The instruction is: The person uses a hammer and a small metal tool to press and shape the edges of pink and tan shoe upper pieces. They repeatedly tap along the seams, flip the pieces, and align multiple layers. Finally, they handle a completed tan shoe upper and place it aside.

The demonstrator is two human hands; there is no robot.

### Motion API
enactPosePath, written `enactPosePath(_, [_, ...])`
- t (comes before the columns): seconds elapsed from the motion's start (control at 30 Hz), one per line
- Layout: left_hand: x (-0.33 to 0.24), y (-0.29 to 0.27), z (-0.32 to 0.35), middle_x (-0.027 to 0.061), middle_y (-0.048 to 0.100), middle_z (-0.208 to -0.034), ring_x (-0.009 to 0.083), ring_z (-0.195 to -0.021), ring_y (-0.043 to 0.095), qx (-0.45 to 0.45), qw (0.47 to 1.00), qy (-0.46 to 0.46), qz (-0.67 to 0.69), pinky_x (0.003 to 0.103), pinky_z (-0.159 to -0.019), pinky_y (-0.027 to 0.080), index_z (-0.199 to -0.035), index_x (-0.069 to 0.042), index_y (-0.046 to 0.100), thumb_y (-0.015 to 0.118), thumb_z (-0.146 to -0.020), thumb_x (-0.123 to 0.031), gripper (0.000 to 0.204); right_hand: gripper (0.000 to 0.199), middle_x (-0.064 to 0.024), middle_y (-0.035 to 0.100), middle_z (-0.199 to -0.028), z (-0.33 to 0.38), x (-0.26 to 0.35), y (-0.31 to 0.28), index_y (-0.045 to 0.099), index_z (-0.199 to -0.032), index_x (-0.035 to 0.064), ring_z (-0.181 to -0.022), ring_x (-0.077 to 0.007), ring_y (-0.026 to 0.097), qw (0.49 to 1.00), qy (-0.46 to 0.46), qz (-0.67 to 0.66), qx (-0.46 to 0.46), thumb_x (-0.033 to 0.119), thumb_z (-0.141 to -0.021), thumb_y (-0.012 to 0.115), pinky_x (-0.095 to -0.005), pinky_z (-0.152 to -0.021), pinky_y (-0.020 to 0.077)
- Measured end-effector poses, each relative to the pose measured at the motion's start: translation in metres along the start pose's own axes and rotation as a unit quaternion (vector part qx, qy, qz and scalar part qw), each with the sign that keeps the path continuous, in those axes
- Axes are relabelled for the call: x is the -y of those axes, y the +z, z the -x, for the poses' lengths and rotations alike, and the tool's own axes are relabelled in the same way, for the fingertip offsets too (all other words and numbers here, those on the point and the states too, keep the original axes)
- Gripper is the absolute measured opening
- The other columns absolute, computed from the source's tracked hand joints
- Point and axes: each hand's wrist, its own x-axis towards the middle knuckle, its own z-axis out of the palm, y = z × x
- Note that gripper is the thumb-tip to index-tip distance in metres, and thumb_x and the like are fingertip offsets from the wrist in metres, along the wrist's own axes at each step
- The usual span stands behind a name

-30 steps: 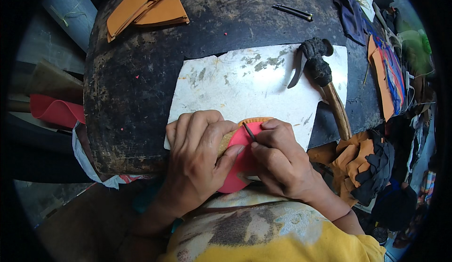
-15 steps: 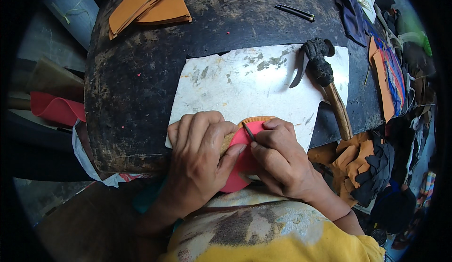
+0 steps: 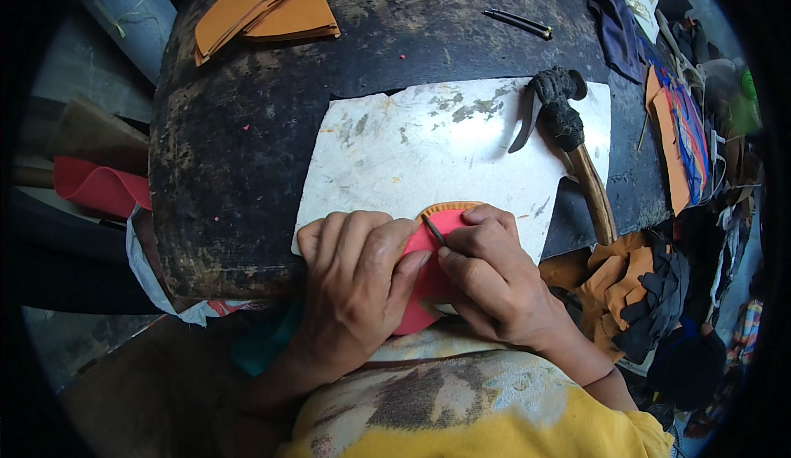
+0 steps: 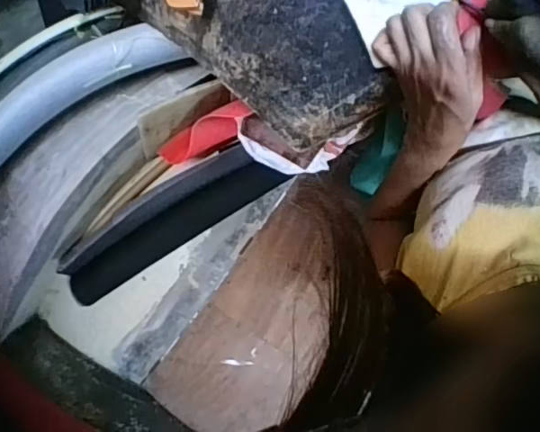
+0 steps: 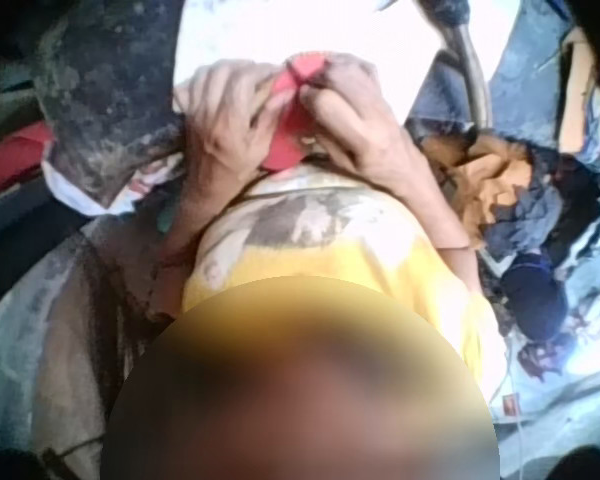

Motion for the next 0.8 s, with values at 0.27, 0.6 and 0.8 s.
enactPosePath(0.27, [-0.003,0.004,0.012,0.0060,0.060,-0.084,0.0227,-0.078,0.056,-0.045,0.999,0.011,-0.027,0.038,-0.080,0.036,-0.111,-0.005,0.066,0.072,-0.084,-0.010,0.028,0.031,-0.0143,0.052,-0.093,-0.002,0.001,0.004,0.057,-0.096,-0.0006,-0.086,-0.0307,0.055,0.999,0.009,-0.017,-0.026,0.004,-0.071,0.074,-0.0501,-0.094,0.0435])
enactPosePath(0.6, [-0.004,0.005,0.013,0.0064,0.059,-0.084,0.0217,-0.077,0.055,-0.045,0.998,0.025,-0.043,0.038,-0.078,0.036,-0.111,-0.004,0.067,0.070,-0.085,-0.009,0.027,0.033,-0.0135,0.053,-0.092,-0.001,0.001,0.001,0.058,-0.099,-0.0008,-0.086,-0.0284,0.056,0.999,0.009,-0.035,-0.020,0.007,-0.072,0.075,-0.0481,-0.094,0.0438])
enactPosePath(0.8, [-0.007,0.003,0.018,0.0069,0.060,-0.086,0.0223,-0.077,0.055,-0.048,0.997,0.017,-0.054,0.039,-0.078,0.036,-0.110,-0.004,0.067,0.069,-0.085,-0.008,0.026,0.037,-0.0188,0.060,-0.094,-0.001,0.002,0.002,0.060,-0.102,-0.0071,-0.085,-0.0306,0.061,1.000,-0.004,-0.008,-0.010,0.000,-0.068,0.072,-0.0528,-0.095,0.0439])
